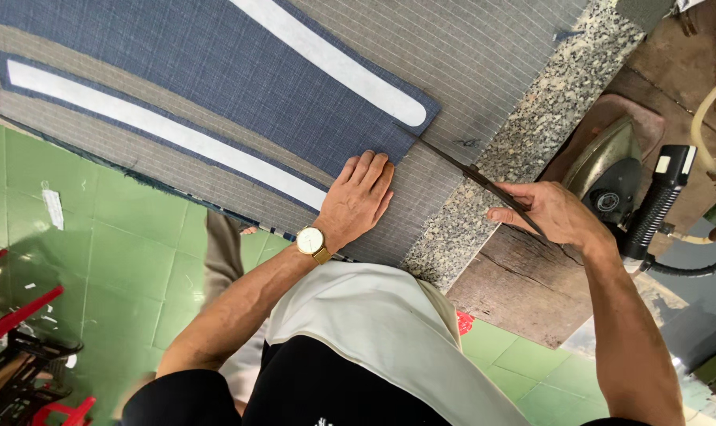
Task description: The person uses shears to cut a piece of blue patterned fabric along white paper templates laid on a work table. The person holds the fabric steady with one hand while cutting with the other, following the template lines to separate the fabric pieces.
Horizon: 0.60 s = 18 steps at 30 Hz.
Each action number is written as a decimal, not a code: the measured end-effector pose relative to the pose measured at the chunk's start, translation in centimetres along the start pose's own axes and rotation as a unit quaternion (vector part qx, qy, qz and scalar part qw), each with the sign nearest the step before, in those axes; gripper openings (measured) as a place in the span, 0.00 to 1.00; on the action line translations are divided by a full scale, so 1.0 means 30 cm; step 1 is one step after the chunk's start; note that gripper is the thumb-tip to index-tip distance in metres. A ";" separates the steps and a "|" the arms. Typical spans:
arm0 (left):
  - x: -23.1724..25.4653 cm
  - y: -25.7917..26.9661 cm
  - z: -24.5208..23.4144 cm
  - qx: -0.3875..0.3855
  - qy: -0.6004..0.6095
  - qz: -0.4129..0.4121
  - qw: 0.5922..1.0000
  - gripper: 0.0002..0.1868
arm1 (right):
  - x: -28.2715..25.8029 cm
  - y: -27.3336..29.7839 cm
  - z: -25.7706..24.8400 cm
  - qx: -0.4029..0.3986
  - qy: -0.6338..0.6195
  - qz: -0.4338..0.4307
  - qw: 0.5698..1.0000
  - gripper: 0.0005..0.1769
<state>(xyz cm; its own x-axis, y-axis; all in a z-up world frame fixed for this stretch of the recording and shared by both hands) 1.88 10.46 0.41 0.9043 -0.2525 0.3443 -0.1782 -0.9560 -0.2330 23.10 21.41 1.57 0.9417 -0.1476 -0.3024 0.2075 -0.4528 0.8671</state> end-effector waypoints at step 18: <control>-0.006 0.011 0.008 0.004 -0.024 0.000 1.000 0.21 | 0.018 -0.046 -0.002 0.005 0.056 0.026 0.998 0.48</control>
<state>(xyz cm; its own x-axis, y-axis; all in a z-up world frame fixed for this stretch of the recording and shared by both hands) 1.75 10.23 0.07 0.9214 -0.2456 0.3011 -0.1755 -0.9545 -0.2412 23.35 22.01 0.23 0.9751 -0.0715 -0.2100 0.1553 -0.4561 0.8763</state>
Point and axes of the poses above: each hand's wrist, its own y-axis away from the middle knuckle, its own z-axis out of the palm, x = y × z, the point moved 10 cm from there along -y, towards the middle knuckle, and after that the axes turned 11 degrees about x, right-handed, at the moved point
